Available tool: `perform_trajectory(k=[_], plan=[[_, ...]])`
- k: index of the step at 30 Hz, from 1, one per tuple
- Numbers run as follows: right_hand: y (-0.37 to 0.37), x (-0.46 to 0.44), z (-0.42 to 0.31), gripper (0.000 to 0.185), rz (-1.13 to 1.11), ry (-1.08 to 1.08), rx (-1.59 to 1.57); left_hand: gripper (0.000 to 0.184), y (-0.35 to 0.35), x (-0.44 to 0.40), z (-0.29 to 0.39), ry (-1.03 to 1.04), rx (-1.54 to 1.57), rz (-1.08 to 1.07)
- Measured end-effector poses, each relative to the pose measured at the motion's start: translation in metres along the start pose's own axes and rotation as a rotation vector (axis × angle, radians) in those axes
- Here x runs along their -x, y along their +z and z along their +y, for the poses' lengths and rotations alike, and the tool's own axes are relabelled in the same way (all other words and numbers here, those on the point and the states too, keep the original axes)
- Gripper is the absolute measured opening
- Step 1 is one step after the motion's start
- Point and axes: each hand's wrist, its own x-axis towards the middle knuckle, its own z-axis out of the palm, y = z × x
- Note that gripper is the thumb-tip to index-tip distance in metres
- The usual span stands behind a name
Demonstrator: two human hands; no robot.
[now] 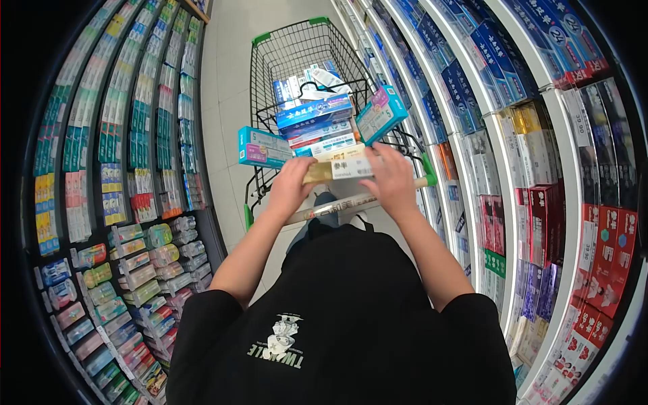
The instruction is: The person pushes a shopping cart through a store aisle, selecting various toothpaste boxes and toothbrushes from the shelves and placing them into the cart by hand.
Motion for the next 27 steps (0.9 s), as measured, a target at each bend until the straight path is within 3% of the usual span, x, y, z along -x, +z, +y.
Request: perform_trajectory(k=[4,5,6,9,11,16,21,24,27], plan=[[0.018,0.036,0.031,0.052,-0.144,0.235,-0.047,0.053,0.014,-0.008,-0.040,-0.299,0.067,0.049],[0.025,0.044,0.036,0.029,-0.151,0.237,-0.038,0.052,0.023,-0.010,-0.056,-0.335,0.093,0.061],[0.031,0.053,0.038,0.023,-0.212,0.260,-0.038,0.052,0.028,-0.013,-0.066,-0.373,0.109,0.058],[0.033,0.072,0.040,0.023,-0.303,0.305,-0.037,0.052,0.043,-0.025,-0.083,-0.480,0.163,0.033],[0.032,0.071,0.037,0.029,-0.228,0.294,-0.033,0.053,0.052,-0.030,-0.089,-0.440,0.082,0.039],[0.028,0.078,0.037,0.027,-0.286,0.319,-0.007,0.050,0.053,-0.027,-0.061,-0.207,-0.292,0.166],[0.027,0.083,0.033,0.026,-0.248,0.309,0.010,0.022,0.070,-0.027,-0.087,-0.306,-0.159,0.151],[0.029,0.085,0.032,0.026,-0.241,0.288,0.009,0.019,0.060,-0.036,-0.083,-0.354,-0.119,0.090],[0.032,0.086,0.033,0.027,-0.207,0.269,-0.016,0.019,0.051,-0.034,-0.057,-0.306,-0.246,0.165]])
